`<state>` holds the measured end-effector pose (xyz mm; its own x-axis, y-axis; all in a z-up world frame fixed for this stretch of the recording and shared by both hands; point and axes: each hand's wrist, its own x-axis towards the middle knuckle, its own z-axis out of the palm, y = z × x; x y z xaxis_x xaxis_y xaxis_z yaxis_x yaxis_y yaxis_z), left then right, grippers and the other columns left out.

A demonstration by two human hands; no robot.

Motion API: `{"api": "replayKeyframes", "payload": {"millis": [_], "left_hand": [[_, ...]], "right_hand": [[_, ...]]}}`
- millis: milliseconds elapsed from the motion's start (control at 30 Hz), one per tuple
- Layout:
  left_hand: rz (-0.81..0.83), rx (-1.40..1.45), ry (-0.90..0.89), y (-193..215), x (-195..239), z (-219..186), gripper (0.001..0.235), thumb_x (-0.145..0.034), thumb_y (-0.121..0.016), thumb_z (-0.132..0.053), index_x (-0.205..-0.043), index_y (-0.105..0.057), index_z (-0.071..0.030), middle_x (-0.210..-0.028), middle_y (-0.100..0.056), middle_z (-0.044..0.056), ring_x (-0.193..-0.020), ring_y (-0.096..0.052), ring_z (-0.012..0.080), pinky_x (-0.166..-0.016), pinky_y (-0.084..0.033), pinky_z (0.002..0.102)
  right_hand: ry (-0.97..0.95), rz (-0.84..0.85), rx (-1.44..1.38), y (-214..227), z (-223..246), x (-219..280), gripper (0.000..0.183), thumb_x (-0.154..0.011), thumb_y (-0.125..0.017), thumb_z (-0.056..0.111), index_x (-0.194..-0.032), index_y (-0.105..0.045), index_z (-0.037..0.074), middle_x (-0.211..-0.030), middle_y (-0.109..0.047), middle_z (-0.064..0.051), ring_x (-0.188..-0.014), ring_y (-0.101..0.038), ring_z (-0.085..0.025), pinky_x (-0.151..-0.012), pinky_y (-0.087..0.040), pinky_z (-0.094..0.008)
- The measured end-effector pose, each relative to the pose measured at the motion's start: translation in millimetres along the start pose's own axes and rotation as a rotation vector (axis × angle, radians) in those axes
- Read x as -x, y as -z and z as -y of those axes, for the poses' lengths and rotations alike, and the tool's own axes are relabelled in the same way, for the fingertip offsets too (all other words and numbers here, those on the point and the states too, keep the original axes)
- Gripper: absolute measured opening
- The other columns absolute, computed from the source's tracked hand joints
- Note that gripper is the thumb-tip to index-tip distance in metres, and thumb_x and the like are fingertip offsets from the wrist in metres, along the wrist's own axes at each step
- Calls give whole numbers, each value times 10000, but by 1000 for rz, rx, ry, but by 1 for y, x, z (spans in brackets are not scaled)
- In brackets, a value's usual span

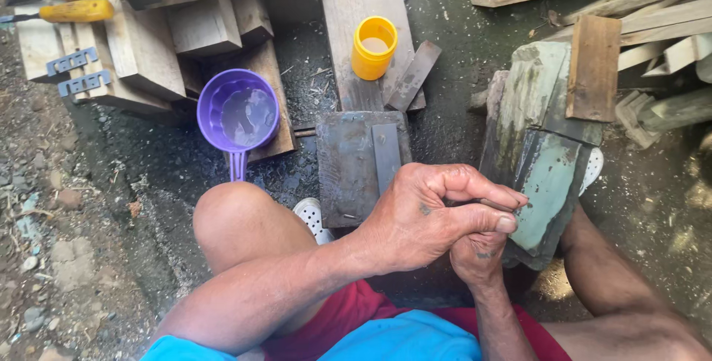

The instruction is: The person sits on the ground and sharpens a small chisel and a larger chisel on a wet sharpening stone. They repeatedly rub the blades against the stone, occasionally dipping the tools in water from a purple ladle to lubricate the surface.

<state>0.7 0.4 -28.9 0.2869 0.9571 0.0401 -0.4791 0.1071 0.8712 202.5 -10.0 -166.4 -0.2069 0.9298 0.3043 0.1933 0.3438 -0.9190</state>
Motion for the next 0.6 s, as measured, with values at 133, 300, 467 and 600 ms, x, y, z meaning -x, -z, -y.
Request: {"api": "replayKeyframes", "payload": {"millis": [133, 300, 467, 600], "left_hand": [[-8, 13, 39, 3, 0, 8, 216, -984, -745, -89, -1164, -764, 28, -1033, -784, 120, -929, -697, 89, -889, -582, 261], [-67, -85, 40, 36, -27, 18, 336, -1058, -601, -308, -1081, -754, -10, -1068, -797, 65, -975, -736, 85, -819, -575, 246], [-394, -175, 42, 90, -48, 36, 559, -1052, -384, -473, -1069, -740, -43, -1030, -777, 45, -880, -762, 101, -730, -599, 266], [-868, -852, -83, 112, -15, 83, 516, -922, -673, -364, -1264, -628, 20, -1150, -708, 165, -912, -722, 268, -820, -559, 384]], "right_hand": [[-85, 65, 21, -1, 2, -1, 265, -956, -688, 80, -1207, -647, 6, -1106, -670, -33, -1001, -636, -108, -826, -527, -253], [-247, 286, -217, 0, 23, -3, 383, -895, -733, 25, -1232, -559, -27, -979, -686, -53, -879, -661, -103, -791, -545, -247], [-270, 255, -256, 6, 33, 13, 364, -942, -667, 6, -1287, -564, -39, -953, -652, -80, -793, -621, -116, -704, -523, -270], [-484, 128, -283, 6, 21, 18, 422, -987, -592, 40, -1376, -444, -34, -1001, -690, -103, -679, -631, -130, -557, -537, -291]]}}
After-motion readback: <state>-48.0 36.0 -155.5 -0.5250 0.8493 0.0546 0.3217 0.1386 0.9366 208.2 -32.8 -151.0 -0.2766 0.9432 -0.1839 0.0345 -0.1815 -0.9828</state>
